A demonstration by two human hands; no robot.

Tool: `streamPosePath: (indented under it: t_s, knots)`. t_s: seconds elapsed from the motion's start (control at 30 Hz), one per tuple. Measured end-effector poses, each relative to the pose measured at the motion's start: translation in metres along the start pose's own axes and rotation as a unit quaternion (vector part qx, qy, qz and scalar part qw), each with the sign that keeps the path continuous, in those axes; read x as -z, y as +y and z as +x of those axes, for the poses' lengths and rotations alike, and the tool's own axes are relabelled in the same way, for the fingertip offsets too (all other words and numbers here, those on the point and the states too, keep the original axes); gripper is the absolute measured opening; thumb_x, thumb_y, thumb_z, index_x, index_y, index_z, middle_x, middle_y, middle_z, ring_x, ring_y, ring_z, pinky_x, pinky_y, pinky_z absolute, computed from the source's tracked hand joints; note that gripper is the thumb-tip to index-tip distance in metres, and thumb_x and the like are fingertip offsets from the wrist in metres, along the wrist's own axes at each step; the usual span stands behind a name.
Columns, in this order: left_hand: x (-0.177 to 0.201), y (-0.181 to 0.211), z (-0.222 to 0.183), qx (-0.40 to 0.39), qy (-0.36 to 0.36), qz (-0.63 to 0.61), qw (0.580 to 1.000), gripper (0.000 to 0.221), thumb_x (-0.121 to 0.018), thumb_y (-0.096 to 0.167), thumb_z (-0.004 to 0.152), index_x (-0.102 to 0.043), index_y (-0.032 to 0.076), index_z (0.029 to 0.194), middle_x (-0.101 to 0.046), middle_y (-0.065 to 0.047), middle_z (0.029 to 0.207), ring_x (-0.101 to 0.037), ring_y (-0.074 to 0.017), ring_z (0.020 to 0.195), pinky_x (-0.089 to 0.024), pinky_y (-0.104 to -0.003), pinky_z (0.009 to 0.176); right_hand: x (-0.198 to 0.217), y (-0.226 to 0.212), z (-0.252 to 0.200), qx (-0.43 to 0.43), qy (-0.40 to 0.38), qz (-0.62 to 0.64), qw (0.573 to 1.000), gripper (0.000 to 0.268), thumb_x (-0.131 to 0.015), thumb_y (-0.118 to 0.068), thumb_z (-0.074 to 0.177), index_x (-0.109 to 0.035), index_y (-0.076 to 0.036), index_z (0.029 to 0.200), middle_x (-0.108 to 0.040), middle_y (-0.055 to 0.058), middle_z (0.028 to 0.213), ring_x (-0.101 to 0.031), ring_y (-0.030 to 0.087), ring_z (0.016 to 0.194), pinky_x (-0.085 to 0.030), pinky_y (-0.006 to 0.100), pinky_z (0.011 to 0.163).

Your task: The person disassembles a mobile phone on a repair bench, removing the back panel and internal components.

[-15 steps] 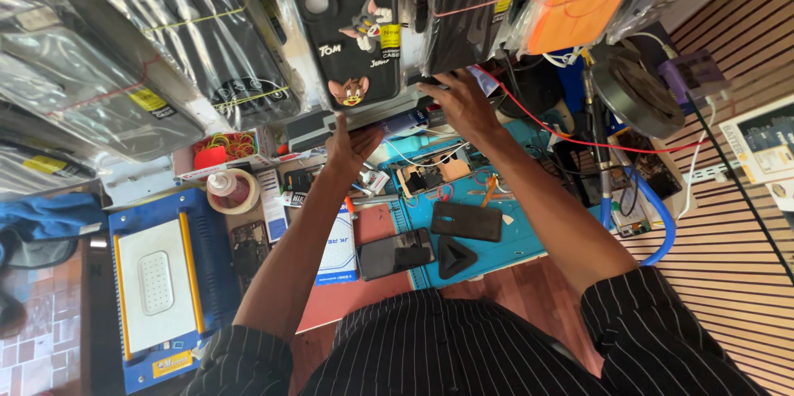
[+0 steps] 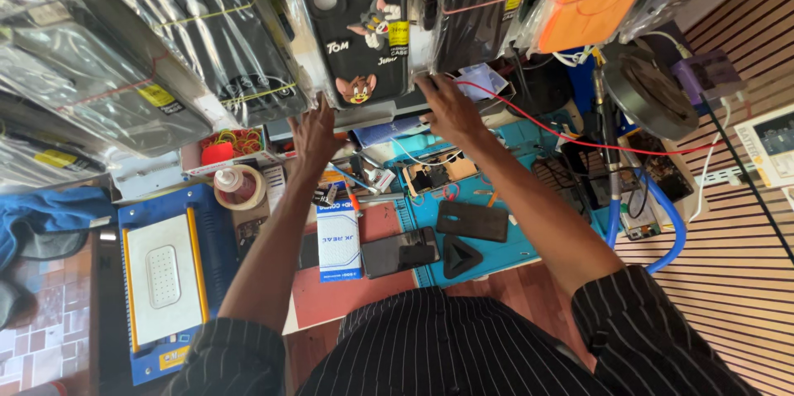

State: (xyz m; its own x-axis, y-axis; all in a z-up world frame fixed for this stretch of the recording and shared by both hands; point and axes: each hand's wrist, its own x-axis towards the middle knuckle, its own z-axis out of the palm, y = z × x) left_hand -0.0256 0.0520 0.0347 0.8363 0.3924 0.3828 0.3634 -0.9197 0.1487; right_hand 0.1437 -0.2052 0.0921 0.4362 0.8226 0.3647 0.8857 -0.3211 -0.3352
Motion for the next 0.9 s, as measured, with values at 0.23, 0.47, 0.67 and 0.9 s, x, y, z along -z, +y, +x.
streamPosePath:
  t_s: [0.23,0.47,0.67,0.9]
  knots:
    - [0.019,-0.034,0.010,0.022,-0.190,0.021,0.981,0.089,-0.084,0.025,0.078,-0.039,0.013,0.154,-0.073,-0.014,0.096,-0.071,-0.0315,0.085,-0.058,-0.047,0.078,0.015,0.000,-0.002,-0.044,-0.048,0.046,0.997,0.077,-0.086,-0.012,0.078,-0.047,-0.010,0.144,-0.056,0.017,0.135,-0.062,0.040,0.116,-0.055,0.050,0.090]
    - [0.027,-0.072,0.025,0.037,-0.219,0.039,0.974,0.041,-0.081,0.033,0.075,-0.078,0.017,0.113,-0.075,-0.013,0.100,-0.071,-0.0313,0.093,-0.058,-0.048,0.081,-0.001,0.019,0.007,-0.011,-0.027,0.126,0.992,0.084,-0.093,-0.016,0.072,-0.049,-0.004,0.144,-0.060,0.022,0.128,-0.060,0.040,0.121,-0.048,0.049,0.105]
    - [0.031,-0.090,0.024,0.022,-0.250,0.077,0.965,0.043,-0.083,0.036,0.071,-0.079,0.013,0.106,-0.075,-0.013,0.100,-0.071,-0.0310,0.092,-0.058,-0.047,0.083,-0.042,0.035,0.001,0.088,0.021,0.161,0.983,0.092,-0.089,-0.003,0.070,-0.042,0.000,0.149,-0.055,0.027,0.143,-0.052,0.044,0.135,-0.044,0.049,0.112]
    - [0.002,-0.068,0.013,0.016,-0.178,-0.025,0.984,0.046,-0.081,0.037,0.074,-0.078,0.024,0.119,-0.074,-0.014,0.099,-0.070,-0.0333,0.086,-0.057,-0.052,0.077,-0.032,0.032,-0.010,0.033,0.028,-0.005,0.999,0.085,-0.084,0.003,0.068,-0.048,-0.013,0.143,-0.061,0.015,0.133,-0.055,0.042,0.122,-0.048,0.050,0.101]
